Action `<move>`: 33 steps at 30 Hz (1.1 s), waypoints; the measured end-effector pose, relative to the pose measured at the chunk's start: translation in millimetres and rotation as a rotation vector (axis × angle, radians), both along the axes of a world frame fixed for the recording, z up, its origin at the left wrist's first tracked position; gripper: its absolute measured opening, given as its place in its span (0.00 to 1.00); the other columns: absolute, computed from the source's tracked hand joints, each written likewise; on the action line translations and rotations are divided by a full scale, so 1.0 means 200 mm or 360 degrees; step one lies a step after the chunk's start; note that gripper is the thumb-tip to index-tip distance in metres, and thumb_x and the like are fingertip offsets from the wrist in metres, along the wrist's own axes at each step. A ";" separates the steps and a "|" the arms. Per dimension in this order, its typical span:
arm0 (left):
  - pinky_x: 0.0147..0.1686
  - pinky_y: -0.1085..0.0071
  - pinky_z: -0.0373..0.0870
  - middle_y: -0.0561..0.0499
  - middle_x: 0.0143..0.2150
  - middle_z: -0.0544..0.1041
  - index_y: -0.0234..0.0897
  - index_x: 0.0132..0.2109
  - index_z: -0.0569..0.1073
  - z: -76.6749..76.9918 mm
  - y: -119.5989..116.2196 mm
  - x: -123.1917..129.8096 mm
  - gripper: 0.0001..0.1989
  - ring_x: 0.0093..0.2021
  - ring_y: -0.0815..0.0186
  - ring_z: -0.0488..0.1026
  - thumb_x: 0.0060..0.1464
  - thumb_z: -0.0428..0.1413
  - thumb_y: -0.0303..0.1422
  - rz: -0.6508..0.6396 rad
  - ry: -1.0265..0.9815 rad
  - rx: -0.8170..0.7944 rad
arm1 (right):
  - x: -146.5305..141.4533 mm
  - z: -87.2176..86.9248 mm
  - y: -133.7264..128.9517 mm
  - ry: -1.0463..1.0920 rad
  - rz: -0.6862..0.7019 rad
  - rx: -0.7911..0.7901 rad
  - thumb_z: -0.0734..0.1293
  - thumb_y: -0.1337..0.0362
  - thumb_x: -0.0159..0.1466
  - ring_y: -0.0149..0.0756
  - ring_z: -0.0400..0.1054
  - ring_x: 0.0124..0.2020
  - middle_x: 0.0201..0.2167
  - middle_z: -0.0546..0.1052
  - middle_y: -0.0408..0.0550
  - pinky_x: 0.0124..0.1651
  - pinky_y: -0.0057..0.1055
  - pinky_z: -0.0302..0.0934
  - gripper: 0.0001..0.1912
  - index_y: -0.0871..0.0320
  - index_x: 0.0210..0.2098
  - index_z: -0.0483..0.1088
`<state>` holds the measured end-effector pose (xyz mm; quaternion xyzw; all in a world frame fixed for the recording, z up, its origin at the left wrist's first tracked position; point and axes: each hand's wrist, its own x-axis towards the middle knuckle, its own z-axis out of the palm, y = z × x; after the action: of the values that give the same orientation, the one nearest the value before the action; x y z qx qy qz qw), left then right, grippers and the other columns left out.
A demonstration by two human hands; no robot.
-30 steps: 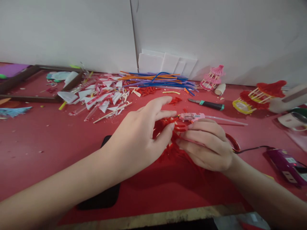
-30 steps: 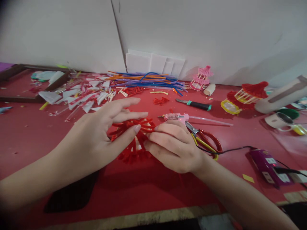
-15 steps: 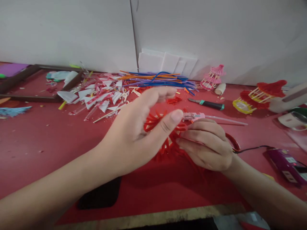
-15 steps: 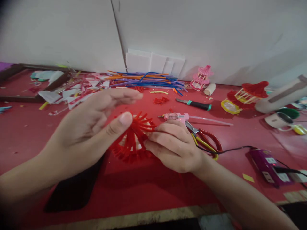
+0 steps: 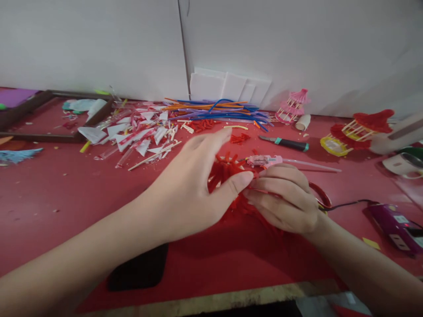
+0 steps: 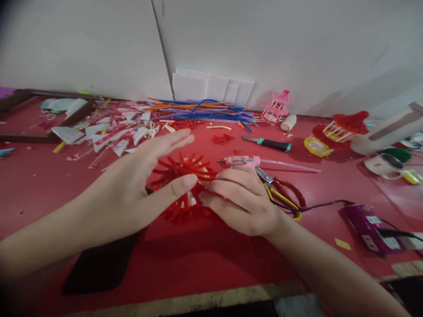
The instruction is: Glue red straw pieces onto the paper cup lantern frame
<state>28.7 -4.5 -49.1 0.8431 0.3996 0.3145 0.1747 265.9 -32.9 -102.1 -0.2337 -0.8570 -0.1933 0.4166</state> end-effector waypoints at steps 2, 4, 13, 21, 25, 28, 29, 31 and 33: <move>0.69 0.49 0.71 0.39 0.71 0.72 0.37 0.73 0.63 -0.02 -0.02 0.01 0.31 0.71 0.47 0.70 0.67 0.55 0.40 -0.0066 -0.0002 -0.0108 | 0.00 0.00 0.00 0.0012 -0.0007 0.0000 0.76 0.75 0.63 0.37 0.77 0.45 0.41 0.83 0.43 0.50 0.37 0.77 0.10 0.54 0.38 0.79; 0.68 0.51 0.72 0.38 0.70 0.73 0.36 0.73 0.62 -0.03 -0.03 0.01 0.30 0.70 0.48 0.72 0.66 0.54 0.34 -0.0076 -0.0007 -0.0151 | -0.01 -0.01 0.00 0.0023 -0.0031 -0.0003 0.75 0.75 0.64 0.36 0.77 0.45 0.41 0.83 0.42 0.50 0.36 0.77 0.10 0.53 0.38 0.79; 0.71 0.52 0.68 0.37 0.71 0.71 0.33 0.74 0.59 -0.02 0.00 -0.02 0.29 0.73 0.50 0.68 0.70 0.51 0.34 -0.0198 0.0145 -0.0089 | 0.04 -0.01 0.01 -0.0068 0.0004 0.0027 0.75 0.68 0.68 0.36 0.77 0.48 0.42 0.83 0.41 0.55 0.37 0.76 0.08 0.51 0.46 0.79; 0.68 0.60 0.74 0.41 0.72 0.69 0.47 0.77 0.49 0.02 0.09 -0.08 0.37 0.70 0.55 0.72 0.67 0.53 0.29 -0.0494 0.0048 -0.0201 | 0.07 -0.01 0.04 -0.0086 -0.0017 0.0040 0.74 0.69 0.68 0.35 0.75 0.47 0.42 0.83 0.39 0.54 0.36 0.76 0.09 0.48 0.44 0.80; 0.63 0.62 0.77 0.45 0.65 0.75 0.50 0.75 0.53 0.01 0.14 -0.12 0.37 0.64 0.56 0.77 0.64 0.59 0.32 -0.0495 0.0053 -0.0178 | 0.02 -0.01 0.00 -0.0021 -0.0034 0.0000 0.75 0.70 0.66 0.36 0.74 0.46 0.41 0.83 0.41 0.53 0.35 0.74 0.09 0.49 0.43 0.81; 0.58 0.63 0.79 0.47 0.58 0.78 0.47 0.69 0.60 0.03 0.16 -0.13 0.29 0.55 0.59 0.80 0.63 0.58 0.31 -0.0394 0.0059 -0.0227 | -0.03 0.01 -0.03 0.0023 -0.0113 -0.0107 0.74 0.71 0.66 0.38 0.74 0.48 0.42 0.83 0.43 0.52 0.36 0.73 0.09 0.49 0.41 0.81; 0.57 0.63 0.79 0.48 0.56 0.78 0.45 0.65 0.64 0.04 0.16 -0.13 0.26 0.54 0.59 0.80 0.63 0.59 0.32 -0.0373 0.0047 -0.0236 | -0.03 0.02 -0.04 0.0017 -0.0120 -0.0142 0.73 0.71 0.66 0.39 0.75 0.48 0.43 0.83 0.43 0.53 0.37 0.73 0.09 0.49 0.42 0.81; 0.55 0.64 0.80 0.48 0.54 0.79 0.44 0.59 0.70 0.06 0.18 -0.13 0.20 0.55 0.58 0.80 0.61 0.62 0.35 -0.0375 0.0045 -0.0225 | -0.02 0.05 -0.03 0.0023 -0.0090 -0.0179 0.70 0.70 0.69 0.39 0.76 0.48 0.45 0.83 0.44 0.55 0.40 0.72 0.09 0.50 0.45 0.80; 0.55 0.61 0.80 0.47 0.55 0.78 0.41 0.56 0.74 0.08 0.19 -0.14 0.16 0.58 0.55 0.78 0.62 0.61 0.36 -0.0386 0.0098 -0.0223 | 0.03 0.09 -0.01 0.0112 -0.0112 -0.0248 0.67 0.67 0.71 0.39 0.77 0.45 0.43 0.82 0.46 0.52 0.40 0.71 0.08 0.52 0.45 0.79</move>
<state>1.3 33.7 -33.5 0.8802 0.3210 0.2365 0.2575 271.1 -35.5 -83.6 -0.3020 -0.8455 -0.1321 0.4201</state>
